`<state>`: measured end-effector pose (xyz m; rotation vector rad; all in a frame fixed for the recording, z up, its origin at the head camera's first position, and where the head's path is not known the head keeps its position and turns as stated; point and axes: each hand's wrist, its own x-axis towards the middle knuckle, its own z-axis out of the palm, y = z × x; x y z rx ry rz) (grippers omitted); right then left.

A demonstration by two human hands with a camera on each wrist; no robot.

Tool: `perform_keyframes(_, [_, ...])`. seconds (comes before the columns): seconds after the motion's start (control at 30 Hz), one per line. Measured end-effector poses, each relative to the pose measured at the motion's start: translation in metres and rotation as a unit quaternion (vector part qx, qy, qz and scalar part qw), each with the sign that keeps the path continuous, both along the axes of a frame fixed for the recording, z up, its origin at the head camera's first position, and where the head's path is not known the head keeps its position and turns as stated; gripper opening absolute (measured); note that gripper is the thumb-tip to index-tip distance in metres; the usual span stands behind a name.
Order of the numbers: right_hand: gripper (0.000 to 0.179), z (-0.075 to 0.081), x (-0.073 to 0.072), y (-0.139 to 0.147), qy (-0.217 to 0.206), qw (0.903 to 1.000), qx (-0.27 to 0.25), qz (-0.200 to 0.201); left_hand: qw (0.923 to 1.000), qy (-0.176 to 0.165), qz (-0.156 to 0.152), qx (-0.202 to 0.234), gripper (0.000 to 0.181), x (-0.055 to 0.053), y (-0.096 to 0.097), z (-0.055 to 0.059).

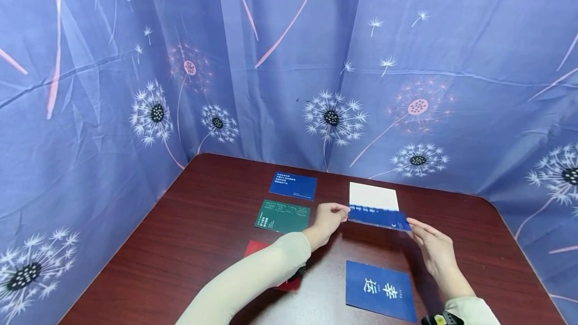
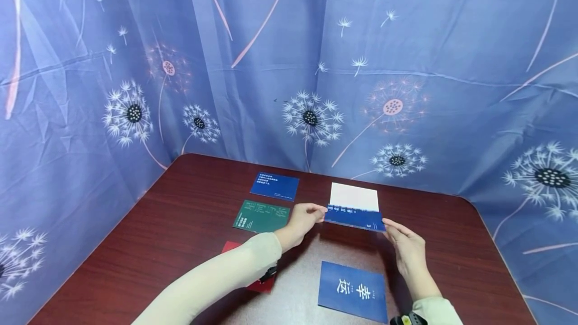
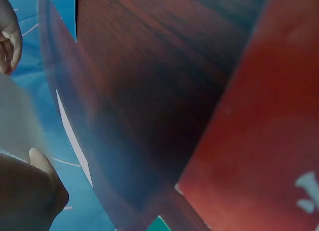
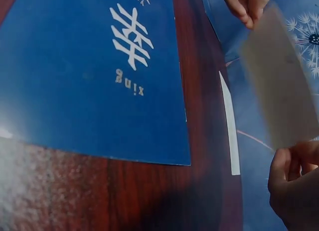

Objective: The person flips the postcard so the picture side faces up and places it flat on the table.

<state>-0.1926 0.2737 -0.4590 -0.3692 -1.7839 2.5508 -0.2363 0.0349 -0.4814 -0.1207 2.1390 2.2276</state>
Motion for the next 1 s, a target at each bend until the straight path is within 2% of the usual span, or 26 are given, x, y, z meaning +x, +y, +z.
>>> perform_keyframes(0.17, [0.031, 0.0, 0.002, 0.001, -0.012, 0.9994, 0.032, 0.004, 0.9993, -0.01, -0.004, -0.035, 0.01, 0.001, -0.001, 0.0])
perform_keyframes(0.3, [0.029, 0.002, 0.0, -0.001, -0.022, 0.9989, 0.043, 0.001, 0.9981, 0.021, -0.006, -0.058, 0.008, 0.002, -0.001, 0.0])
perform_keyframes(0.4, [0.027, 0.003, -0.002, -0.004, -0.043, 0.9965, 0.071, -0.011, 0.9959, 0.039, -0.001, -0.082, 0.016, 0.002, 0.0, 0.0])
perform_keyframes(0.57, [0.019, -0.001, -0.004, -0.007, -0.073, 0.9826, 0.17, -0.016, 0.99, 0.036, -0.01, -0.136, 0.03, 0.001, 0.001, -0.002])
perform_keyframes(0.67, [0.028, -0.006, -0.004, -0.008, -0.076, 0.971, 0.227, -0.003, 0.9865, 0.025, -0.018, -0.161, 0.033, 0.001, 0.001, -0.003])
perform_keyframes(0.8, [0.047, -0.013, -0.005, -0.007, -0.074, 0.956, 0.283, 0.017, 0.9787, 0.013, -0.031, -0.203, 0.033, 0.001, 0.002, -0.004])
perform_keyframes(0.9, [0.051, -0.017, -0.005, -0.006, -0.075, 0.946, 0.313, 0.039, 0.9662, 0.009, -0.044, -0.254, 0.034, 0.001, 0.002, -0.004])
perform_keyframes(1.0, [0.051, -0.019, -0.005, -0.004, -0.079, 0.9407, 0.324, 0.06, 0.9528, 0.006, -0.053, -0.299, 0.034, 0.002, 0.002, -0.003])
